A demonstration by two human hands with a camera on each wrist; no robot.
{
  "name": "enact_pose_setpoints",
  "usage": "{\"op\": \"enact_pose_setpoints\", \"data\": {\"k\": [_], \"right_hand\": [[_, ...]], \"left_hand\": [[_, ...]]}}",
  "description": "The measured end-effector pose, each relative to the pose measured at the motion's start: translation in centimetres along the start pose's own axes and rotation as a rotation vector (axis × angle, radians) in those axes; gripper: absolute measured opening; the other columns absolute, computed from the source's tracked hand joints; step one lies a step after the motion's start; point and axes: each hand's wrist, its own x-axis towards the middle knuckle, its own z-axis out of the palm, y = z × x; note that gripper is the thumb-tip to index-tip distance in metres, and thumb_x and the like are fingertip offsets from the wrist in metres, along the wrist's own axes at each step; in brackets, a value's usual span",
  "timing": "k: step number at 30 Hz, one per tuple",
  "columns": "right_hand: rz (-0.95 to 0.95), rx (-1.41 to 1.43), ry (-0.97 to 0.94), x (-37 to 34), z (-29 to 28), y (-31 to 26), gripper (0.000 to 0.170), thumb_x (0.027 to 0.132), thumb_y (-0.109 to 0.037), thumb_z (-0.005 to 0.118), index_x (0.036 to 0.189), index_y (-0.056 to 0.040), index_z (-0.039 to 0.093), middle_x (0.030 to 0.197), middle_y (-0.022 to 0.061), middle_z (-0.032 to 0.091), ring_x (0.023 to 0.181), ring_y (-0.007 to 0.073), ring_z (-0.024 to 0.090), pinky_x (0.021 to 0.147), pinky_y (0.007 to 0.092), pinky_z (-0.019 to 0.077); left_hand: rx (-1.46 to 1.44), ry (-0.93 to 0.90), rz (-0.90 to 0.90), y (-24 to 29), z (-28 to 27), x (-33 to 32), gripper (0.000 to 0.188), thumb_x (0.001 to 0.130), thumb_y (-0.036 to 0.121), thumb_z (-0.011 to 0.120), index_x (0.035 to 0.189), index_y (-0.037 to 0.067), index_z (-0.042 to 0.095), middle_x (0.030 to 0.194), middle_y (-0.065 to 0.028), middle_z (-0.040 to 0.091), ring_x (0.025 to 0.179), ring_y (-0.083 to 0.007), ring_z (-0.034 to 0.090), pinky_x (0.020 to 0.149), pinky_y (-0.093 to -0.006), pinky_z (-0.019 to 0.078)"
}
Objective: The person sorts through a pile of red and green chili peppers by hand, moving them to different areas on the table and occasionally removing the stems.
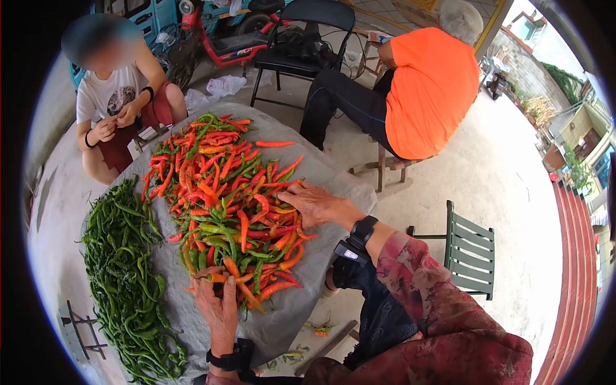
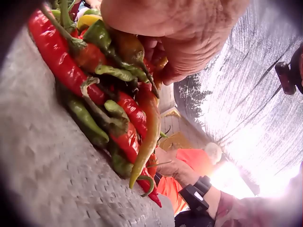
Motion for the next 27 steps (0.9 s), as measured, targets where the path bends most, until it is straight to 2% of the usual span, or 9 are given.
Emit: {"op": "enact_pose_setpoints", "data": {"k": [4,7,10,12,15,19,22,24,27], "right_hand": [[-0.026,0.061,0.078,0.2,1.1,0.4,0.070,0.072,-0.031,0.076,0.134,-0.0131,0.050,0.109,0.0151,0.055,0.105,0.0351,0.054,0.085,0.0447,0.0483],[-0.111,0.009,0.292,0.0,1.2,0.5,0.051,0.077,-0.026,0.072,0.124,-0.0133,0.059,0.094,0.0148,0.060,0.089,0.0354,0.061,0.076,0.0438,0.0515],[-0.054,-0.016,0.297,-0.5,0.0,-0.1,0.046,0.077,-0.023,0.071,0.121,-0.0121,0.061,0.098,0.0137,0.062,0.091,0.0354,0.062,0.076,0.0438,0.0516],[-0.066,0.048,0.457,-0.5,-0.6,0.1,0.044,0.076,-0.022,0.072,0.118,-0.0098,0.063,0.101,0.0134,0.064,0.093,0.0351,0.063,0.077,0.0437,0.0513],[0.030,0.066,0.454,-0.8,-2.5,-0.2,0.045,0.075,-0.019,0.073,0.117,-0.0075,0.063,0.103,0.0145,0.066,0.093,0.0353,0.064,0.077,0.0424,0.0511],[0.005,0.211,0.548,-0.4,-3.2,-0.2,0.048,0.072,-0.014,0.076,0.117,-0.0054,0.062,0.097,0.0161,0.066,0.087,0.0348,0.065,0.077,0.0388,0.0512],[-0.006,0.306,0.553,0.1,-3.6,-1.0,0.050,0.070,-0.010,0.078,0.117,-0.0042,0.060,0.093,0.0134,0.066,0.081,0.0272,0.065,0.075,0.0340,0.0509],[0.026,0.450,0.562,0.5,-4.0,-2.2,0.051,0.071,-0.017,0.078,0.117,-0.0065,0.061,0.096,0.0154,0.067,0.088,0.0336,0.065,0.076,0.0404,0.0511],[0.039,0.624,0.581,1.1,-4.7,-4.3,0.062,0.069,-0.015,0.079,0.125,-0.0048,0.056,0.108,0.0158,0.066,0.098,0.0315,0.065,0.084,0.0383,0.0508]], "left_hand": [[-0.026,0.014,-0.013,0.3,0.2,0.2,0.022,0.092,0.019,0.063,0.100,-0.001,0.060,0.099,-0.0105,0.057,0.089,-0.0250,0.057,0.081,-0.0373,0.0450],[-0.007,0.002,-0.028,-0.1,-0.1,0.0,0.022,0.092,0.018,0.064,0.100,-0.001,0.060,0.098,-0.0103,0.058,0.089,-0.0246,0.057,0.081,-0.0376,0.0449],[0.005,0.003,-0.016,-0.3,-0.1,-0.2,0.022,0.091,0.018,0.065,0.101,-0.001,0.060,0.098,-0.0098,0.058,0.089,-0.0237,0.057,0.081,-0.0374,0.0449],[0.001,0.011,-0.003,-0.3,-0.1,-0.1,0.021,0.091,0.017,0.065,0.102,-0.001,0.061,0.097,-0.0096,0.058,0.089,-0.0231,0.057,0.081,-0.0371,0.0448],[-0.028,0.022,0.001,-0.4,0.1,-0.2,0.021,0.090,0.017,0.067,0.102,0.000,0.062,0.098,-0.0093,0.059,0.090,-0.0224,0.056,0.081,-0.0362,0.0444],[0.000,0.021,-0.002,-0.1,0.0,-0.1,0.021,0.089,0.016,0.067,0.102,0.000,0.062,0.098,-0.0091,0.060,0.090,-0.0227,0.056,0.081,-0.0364,0.0445],[0.010,0.026,0.005,-0.1,0.1,0.0,0.021,0.089,0.015,0.067,0.103,0.000,0.062,0.098,-0.0090,0.060,0.091,-0.0231,0.056,0.082,-0.0365,0.0446],[0.017,0.029,0.019,-0.4,0.2,-0.2,0.021,0.089,0.015,0.067,0.103,0.001,0.062,0.098,-0.0093,0.061,0.092,-0.0239,0.056,0.082,-0.0370,0.0446],[0.023,0.021,0.018,-0.3,0.1,-0.2,0.020,0.088,0.015,0.067,0.102,0.001,0.062,0.098,-0.0097,0.060,0.093,-0.0250,0.056,0.084,-0.0378,0.0444]]}}
